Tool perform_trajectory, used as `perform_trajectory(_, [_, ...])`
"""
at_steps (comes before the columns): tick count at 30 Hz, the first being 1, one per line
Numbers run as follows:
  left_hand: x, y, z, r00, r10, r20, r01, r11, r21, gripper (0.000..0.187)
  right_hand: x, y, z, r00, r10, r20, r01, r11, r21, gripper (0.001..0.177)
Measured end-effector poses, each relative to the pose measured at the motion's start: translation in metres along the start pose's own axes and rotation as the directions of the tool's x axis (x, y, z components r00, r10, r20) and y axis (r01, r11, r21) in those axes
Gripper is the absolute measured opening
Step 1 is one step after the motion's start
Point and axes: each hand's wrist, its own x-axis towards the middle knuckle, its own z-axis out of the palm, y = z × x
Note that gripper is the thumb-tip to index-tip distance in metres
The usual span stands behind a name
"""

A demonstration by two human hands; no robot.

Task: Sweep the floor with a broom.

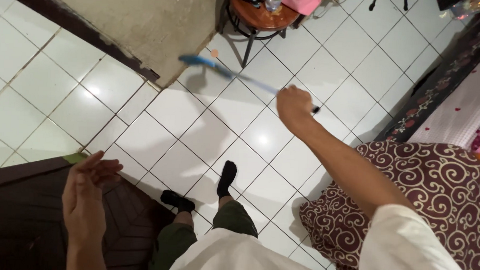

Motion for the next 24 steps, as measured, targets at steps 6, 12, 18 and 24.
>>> perform_trajectory(6, [-0.01,0.003,-0.021,0.997,0.058,-0.05,-0.059,0.998,-0.006,0.047,0.101,-0.095,0.021,0.971,0.085,-0.222,-0.125,0.977,-0.175,0.024])
perform_trajectory(12, [-0.022,-0.004,-0.05,0.984,0.039,-0.175,-0.051,0.996,-0.067,0.047,0.085,-0.184,0.05,0.988,-0.043,0.147,0.056,0.994,-0.089,0.032])
perform_trajectory(18, [-0.019,-0.047,-0.09,0.971,0.093,-0.221,-0.14,0.968,-0.207,0.05,0.039,-0.189,0.063,0.97,-0.216,0.113,0.206,0.974,0.092,0.018])
perform_trajectory(24, [0.012,-0.076,-0.142,0.937,0.04,-0.348,-0.116,0.973,-0.2,0.05,0.019,-0.079,0.056,0.995,0.058,0.087,-0.067,0.992,0.104,0.018])
